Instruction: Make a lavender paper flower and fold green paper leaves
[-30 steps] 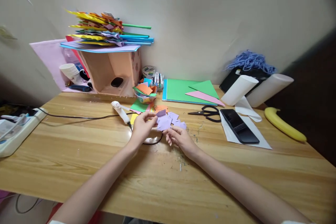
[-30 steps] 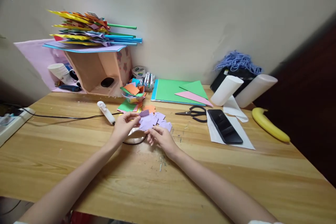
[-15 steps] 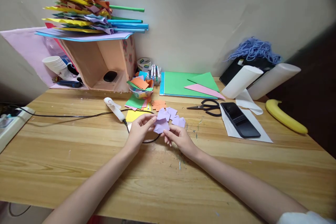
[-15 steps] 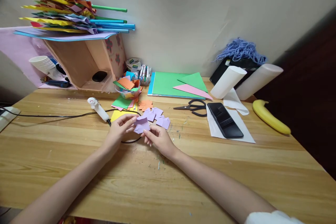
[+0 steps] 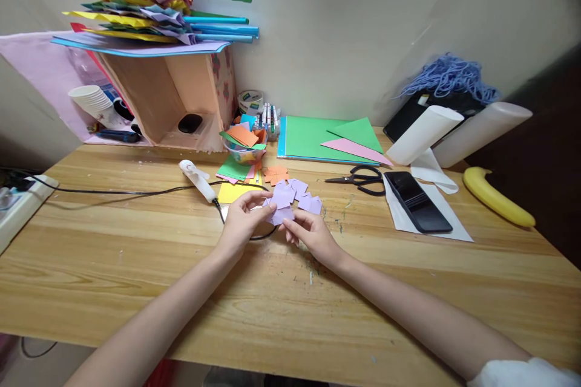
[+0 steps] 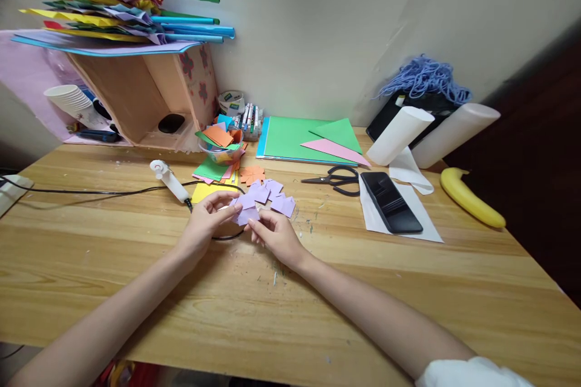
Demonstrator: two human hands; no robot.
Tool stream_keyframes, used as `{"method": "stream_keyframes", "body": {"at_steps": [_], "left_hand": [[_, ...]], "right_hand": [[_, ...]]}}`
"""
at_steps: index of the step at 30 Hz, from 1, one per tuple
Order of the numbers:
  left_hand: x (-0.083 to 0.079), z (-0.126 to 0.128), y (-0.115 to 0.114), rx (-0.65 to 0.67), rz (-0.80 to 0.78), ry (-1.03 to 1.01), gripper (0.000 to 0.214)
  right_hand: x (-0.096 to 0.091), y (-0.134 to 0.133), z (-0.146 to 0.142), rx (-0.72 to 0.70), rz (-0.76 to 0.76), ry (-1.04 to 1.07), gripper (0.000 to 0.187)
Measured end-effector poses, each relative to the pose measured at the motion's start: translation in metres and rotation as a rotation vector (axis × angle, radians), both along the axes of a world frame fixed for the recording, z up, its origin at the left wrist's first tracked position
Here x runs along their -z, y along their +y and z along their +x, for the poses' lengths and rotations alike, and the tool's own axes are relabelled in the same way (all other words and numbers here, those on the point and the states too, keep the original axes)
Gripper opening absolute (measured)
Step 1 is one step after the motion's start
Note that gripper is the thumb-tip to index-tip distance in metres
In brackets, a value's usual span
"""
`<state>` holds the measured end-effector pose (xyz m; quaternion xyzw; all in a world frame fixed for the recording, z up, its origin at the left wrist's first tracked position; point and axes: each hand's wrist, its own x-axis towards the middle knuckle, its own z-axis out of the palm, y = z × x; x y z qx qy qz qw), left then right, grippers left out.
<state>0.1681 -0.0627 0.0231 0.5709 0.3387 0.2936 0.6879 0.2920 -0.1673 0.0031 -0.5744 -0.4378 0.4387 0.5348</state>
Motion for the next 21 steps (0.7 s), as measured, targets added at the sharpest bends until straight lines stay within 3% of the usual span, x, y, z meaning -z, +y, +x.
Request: {"method": "stream_keyframes", "body": {"at_steps": [6,15,21], "left_hand": [[-0.003,0.001,-0.002,-0.033,0.037,0.014,0.036],[-0.005,0.002,-0.011,0.027,0.177,0.046,0.024],[-0.001,0.003,-0.011,0.052,0.184,0.057,0.029]], "right_hand": [[0.002,0.000,0.000,0.039,0.055,-0.092,0.023],[0.003,0.002,0.007,0.161,0.110,0.000,0.018],[0.003,0.003,0.006,0.201,0.099,-0.015,0.018]]}}
